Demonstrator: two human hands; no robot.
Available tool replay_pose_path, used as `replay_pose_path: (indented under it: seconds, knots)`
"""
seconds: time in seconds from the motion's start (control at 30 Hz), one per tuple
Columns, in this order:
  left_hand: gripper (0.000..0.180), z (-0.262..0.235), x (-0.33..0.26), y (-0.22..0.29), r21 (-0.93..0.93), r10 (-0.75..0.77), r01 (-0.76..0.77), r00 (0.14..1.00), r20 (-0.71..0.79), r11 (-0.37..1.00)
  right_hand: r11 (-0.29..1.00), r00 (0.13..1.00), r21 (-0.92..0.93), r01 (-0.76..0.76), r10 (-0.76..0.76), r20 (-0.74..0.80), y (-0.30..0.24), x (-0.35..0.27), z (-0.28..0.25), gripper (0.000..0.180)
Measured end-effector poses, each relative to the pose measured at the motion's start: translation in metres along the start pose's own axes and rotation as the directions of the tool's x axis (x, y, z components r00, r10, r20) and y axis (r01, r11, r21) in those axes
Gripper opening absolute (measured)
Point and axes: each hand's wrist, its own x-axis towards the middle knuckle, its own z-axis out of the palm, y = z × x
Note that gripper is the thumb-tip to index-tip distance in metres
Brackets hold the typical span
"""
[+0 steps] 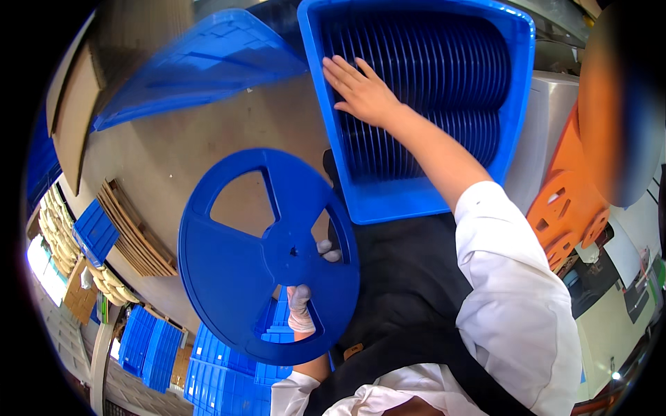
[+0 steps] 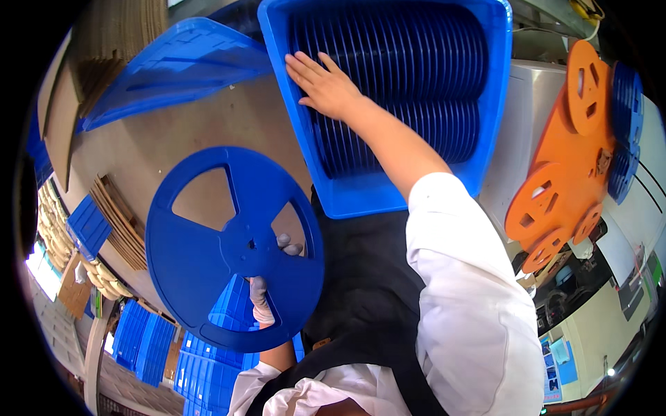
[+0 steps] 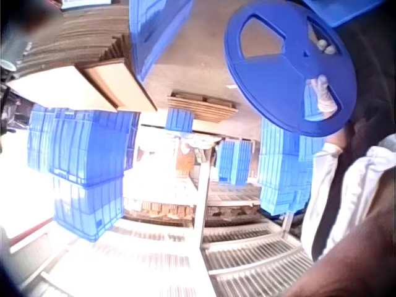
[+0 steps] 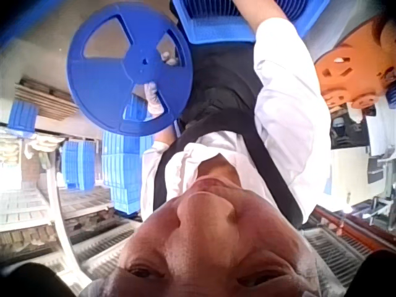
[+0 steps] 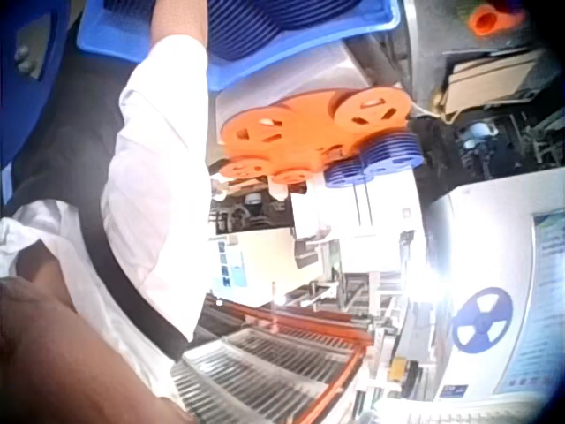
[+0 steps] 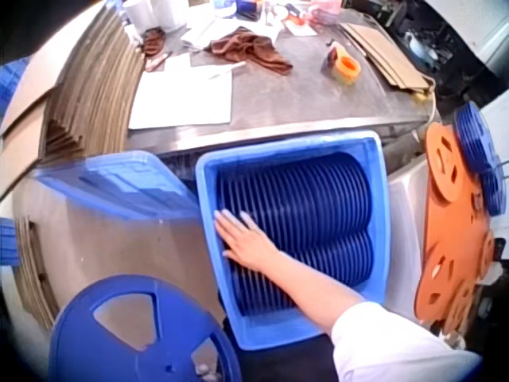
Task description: The person empties a large beige sack into a white bin, then walks to a table and begins organizing blue plastic reels. They pick up the reels one by one and stack them neatly inside a blue plastic crate.
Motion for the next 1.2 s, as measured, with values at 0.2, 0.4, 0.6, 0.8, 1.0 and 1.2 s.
replay_pose_path:
  seconds: [0.2,0.4,0.6,0.8,1.0,1.2]
  knots:
    - [0.078,-0.015,0.082,-0.017,0.329,0.004,-0.088,0.969,0.247,0.940,0.965,0.993,-0.243,0.103,-0.085,0.082,0.046,-0.014,0.035,0.064]
    - [0.066,0.038,0.148,-0.043,0.546,0.079,-0.119,0.992,0.096,0.829,0.985,0.988,-0.133,0.112,-0.124,-0.089,0.058,-0.022,0.045,0.057]
    - [0.052,0.017,0.196,-0.062,0.582,0.119,-0.107,0.993,0.018,0.806,0.993,0.985,-0.050,0.108,-0.114,-0.132,0.063,-0.024,0.051,0.056]
    - [0.049,-0.036,0.213,-0.031,0.774,0.197,-0.440,0.798,0.570,-0.456,0.990,0.977,0.050,0.132,-0.121,-0.174,0.056,-0.021,0.047,0.063]
    - [0.057,-0.006,0.177,-0.043,0.883,0.358,-0.208,0.932,0.050,0.420,0.964,0.972,0.265,-0.030,0.090,-0.218,0.081,-0.086,0.021,0.063]
    - [0.063,-0.013,0.233,-0.076,0.977,0.470,-0.190,0.874,0.124,0.096,0.715,0.626,0.152,-0.683,0.679,-0.384,0.166,-0.273,0.004,0.076]
